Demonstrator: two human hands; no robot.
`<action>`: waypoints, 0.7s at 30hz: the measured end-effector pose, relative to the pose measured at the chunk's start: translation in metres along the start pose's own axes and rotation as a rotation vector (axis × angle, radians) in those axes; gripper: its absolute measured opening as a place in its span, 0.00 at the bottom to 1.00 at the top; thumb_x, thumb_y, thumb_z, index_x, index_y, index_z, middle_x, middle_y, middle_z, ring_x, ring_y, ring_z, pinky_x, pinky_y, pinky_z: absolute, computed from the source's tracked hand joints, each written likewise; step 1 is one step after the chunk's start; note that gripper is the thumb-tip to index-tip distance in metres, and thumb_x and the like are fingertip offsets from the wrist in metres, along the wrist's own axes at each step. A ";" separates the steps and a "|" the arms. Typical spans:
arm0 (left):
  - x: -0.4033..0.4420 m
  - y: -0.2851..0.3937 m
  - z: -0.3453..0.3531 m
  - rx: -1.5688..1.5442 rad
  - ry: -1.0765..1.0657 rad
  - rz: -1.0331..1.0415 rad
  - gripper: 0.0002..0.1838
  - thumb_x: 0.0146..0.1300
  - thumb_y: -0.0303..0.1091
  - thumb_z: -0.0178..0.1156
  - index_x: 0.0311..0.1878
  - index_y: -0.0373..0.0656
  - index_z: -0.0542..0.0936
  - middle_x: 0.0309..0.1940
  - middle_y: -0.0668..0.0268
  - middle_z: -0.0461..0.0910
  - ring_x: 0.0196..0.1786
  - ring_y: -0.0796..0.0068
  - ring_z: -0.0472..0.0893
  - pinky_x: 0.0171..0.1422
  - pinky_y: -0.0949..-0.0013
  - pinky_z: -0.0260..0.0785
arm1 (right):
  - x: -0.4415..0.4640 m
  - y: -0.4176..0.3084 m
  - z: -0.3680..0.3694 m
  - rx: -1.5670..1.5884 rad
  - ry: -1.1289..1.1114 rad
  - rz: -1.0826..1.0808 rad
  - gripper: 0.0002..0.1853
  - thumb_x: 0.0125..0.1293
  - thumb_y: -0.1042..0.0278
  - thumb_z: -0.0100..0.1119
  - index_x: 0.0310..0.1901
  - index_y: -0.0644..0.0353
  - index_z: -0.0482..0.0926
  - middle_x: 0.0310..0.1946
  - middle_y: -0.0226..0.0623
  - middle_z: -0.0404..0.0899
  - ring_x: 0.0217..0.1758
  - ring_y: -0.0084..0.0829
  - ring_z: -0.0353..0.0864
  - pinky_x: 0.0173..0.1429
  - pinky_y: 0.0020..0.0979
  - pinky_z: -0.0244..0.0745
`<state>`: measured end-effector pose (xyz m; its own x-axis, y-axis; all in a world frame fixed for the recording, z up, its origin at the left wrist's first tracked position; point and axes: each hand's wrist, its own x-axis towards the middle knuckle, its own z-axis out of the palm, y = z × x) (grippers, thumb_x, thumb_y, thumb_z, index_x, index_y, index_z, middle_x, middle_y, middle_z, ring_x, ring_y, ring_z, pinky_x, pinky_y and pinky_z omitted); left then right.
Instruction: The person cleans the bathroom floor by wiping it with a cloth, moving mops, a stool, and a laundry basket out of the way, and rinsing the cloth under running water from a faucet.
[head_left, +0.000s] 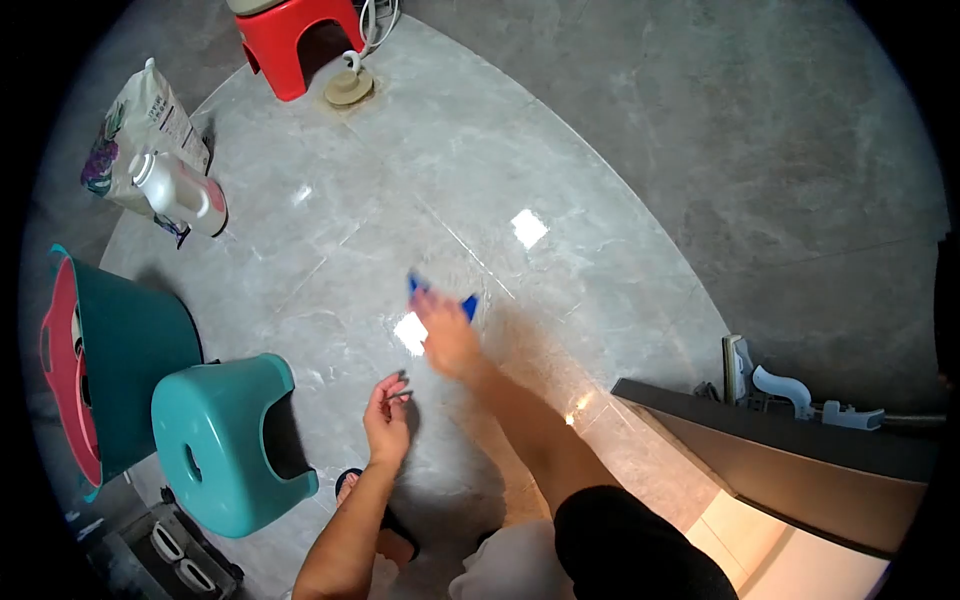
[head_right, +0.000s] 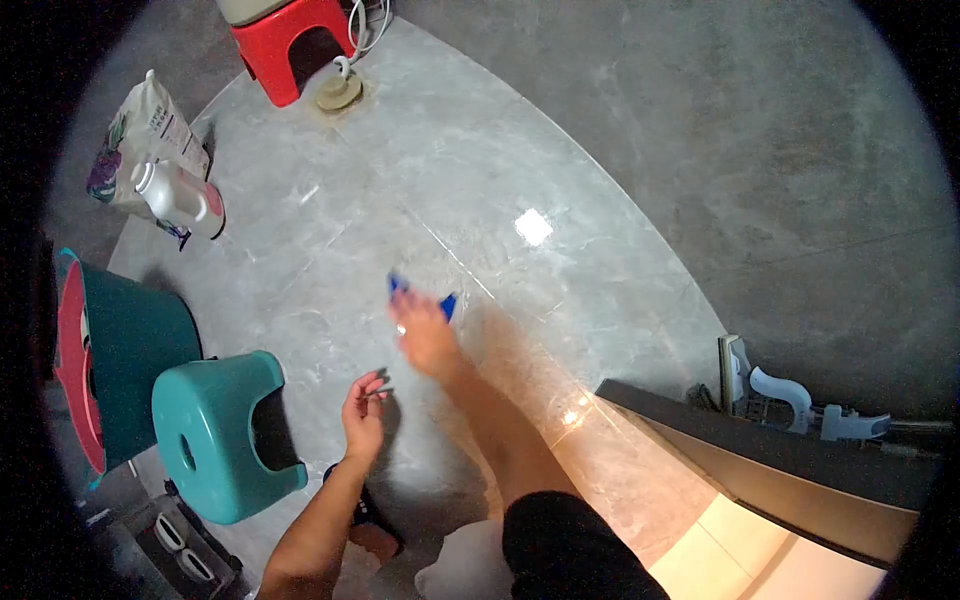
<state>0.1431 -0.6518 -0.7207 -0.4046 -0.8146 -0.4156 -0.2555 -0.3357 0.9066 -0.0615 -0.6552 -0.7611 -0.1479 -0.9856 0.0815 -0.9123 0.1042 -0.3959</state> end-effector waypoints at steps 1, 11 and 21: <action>0.002 -0.001 -0.001 -0.006 0.001 0.015 0.19 0.68 0.17 0.42 0.61 0.36 0.72 0.51 0.60 0.79 0.47 0.76 0.78 0.56 0.74 0.69 | -0.022 -0.015 0.009 0.097 -0.038 -0.123 0.33 0.59 0.63 0.55 0.67 0.63 0.66 0.70 0.48 0.61 0.72 0.47 0.60 0.71 0.47 0.55; 0.010 0.039 -0.005 0.032 -0.196 0.005 0.17 0.70 0.20 0.45 0.58 0.39 0.74 0.47 0.64 0.80 0.44 0.80 0.76 0.54 0.74 0.71 | -0.090 -0.082 -0.004 0.233 -0.425 -0.251 0.24 0.62 0.58 0.57 0.60 0.54 0.75 0.67 0.40 0.67 0.74 0.41 0.58 0.76 0.49 0.45; -0.002 0.217 -0.160 -0.118 0.131 0.002 0.15 0.74 0.34 0.49 0.58 0.40 0.75 0.45 0.68 0.80 0.40 0.80 0.77 0.41 0.76 0.72 | 0.085 -0.268 -0.109 0.741 -0.088 0.063 0.10 0.56 0.68 0.60 0.40 0.59 0.79 0.30 0.46 0.81 0.35 0.51 0.81 0.38 0.45 0.74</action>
<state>0.2295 -0.7984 -0.5118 -0.2856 -0.8673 -0.4077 -0.1469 -0.3808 0.9129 0.1288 -0.7520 -0.5485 -0.1319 -0.9910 -0.0223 -0.4024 0.0741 -0.9125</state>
